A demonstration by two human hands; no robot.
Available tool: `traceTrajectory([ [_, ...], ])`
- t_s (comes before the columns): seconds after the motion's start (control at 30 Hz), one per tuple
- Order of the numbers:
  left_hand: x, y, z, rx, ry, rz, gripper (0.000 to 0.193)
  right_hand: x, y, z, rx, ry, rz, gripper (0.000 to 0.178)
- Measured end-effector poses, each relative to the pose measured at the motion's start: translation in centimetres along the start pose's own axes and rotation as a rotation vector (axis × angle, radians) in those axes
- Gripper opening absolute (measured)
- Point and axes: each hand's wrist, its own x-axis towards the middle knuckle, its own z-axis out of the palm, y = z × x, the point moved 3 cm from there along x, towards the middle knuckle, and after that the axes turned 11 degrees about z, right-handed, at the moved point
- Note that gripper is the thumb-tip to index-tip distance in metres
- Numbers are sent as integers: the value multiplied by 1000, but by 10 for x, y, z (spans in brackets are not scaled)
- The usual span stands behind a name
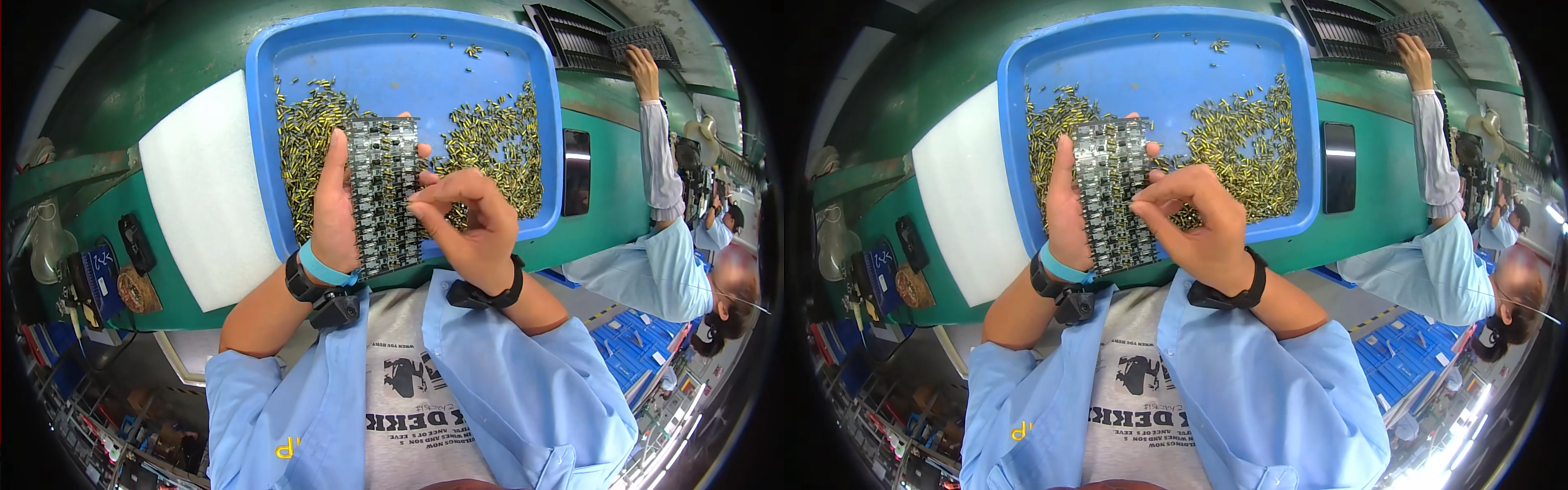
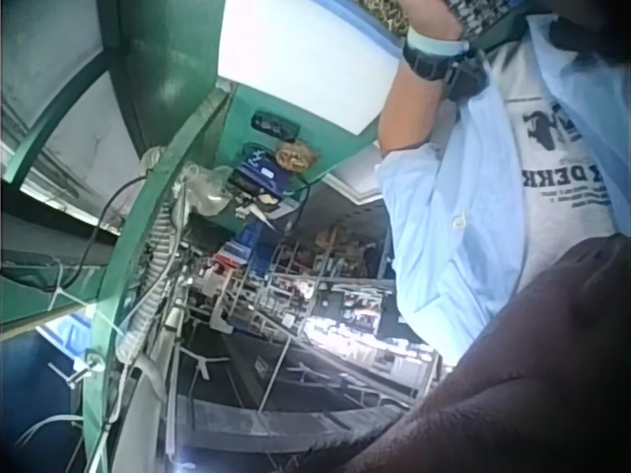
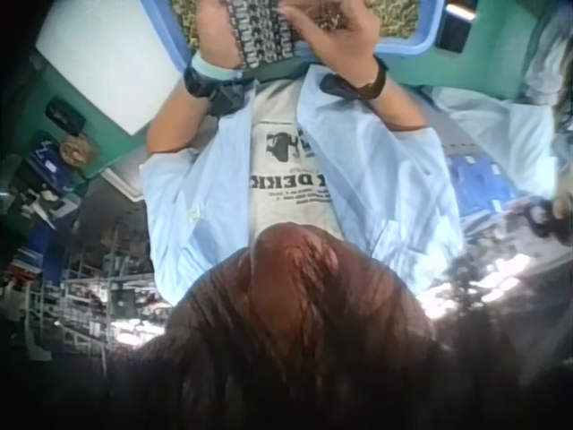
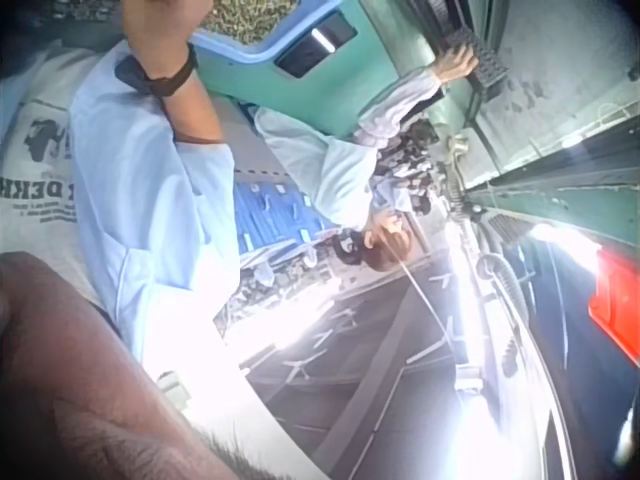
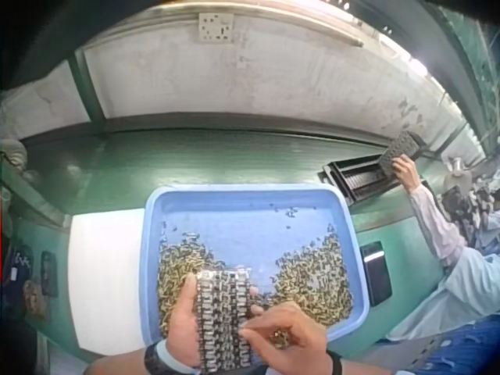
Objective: The person holds a circuit board and inserts small electronic components into it by hand, picking them one by one from a plastic tray.
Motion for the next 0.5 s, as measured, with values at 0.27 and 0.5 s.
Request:
traceTrajectory([
  [0.27,-2,-3,0,-70,-35,0,81,3,-12,9,-335,7,-274,27],
  [0.5,-1,-2,1,12,-20,15,77,6,-18,12,-411,18,-368,26],
])
